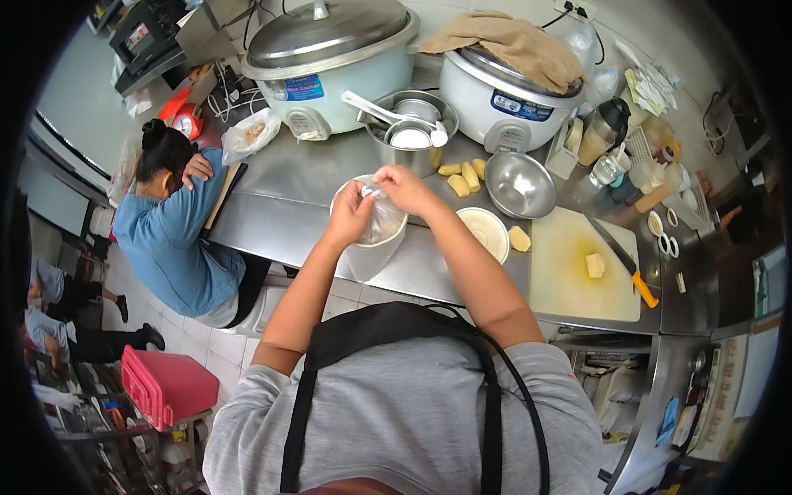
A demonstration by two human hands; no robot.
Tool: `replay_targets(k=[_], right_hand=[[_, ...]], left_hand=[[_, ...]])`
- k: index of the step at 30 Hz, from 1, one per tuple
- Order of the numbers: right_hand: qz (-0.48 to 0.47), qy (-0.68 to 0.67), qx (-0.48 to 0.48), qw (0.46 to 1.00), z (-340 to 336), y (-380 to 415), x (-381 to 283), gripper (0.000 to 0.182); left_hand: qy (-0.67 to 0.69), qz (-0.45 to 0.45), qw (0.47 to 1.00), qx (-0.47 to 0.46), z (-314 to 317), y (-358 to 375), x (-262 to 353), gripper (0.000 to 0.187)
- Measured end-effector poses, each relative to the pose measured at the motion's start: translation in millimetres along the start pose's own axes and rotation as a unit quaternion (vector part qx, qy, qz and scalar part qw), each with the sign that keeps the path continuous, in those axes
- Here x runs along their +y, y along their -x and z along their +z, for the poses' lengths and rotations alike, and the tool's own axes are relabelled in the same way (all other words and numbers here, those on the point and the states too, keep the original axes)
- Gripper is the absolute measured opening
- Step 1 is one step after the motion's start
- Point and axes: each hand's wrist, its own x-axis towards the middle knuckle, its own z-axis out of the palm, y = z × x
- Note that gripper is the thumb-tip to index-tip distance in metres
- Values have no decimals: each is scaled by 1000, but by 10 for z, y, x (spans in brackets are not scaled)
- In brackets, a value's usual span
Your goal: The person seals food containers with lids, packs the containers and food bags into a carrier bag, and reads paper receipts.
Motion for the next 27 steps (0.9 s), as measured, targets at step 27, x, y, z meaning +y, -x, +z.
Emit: replay_targets(k=[27], right_hand=[[-192, 196, -75, 959, -63, -19, -55, 15]], left_hand=[[64, -93, 985, 129, 85, -9, -64, 8]])
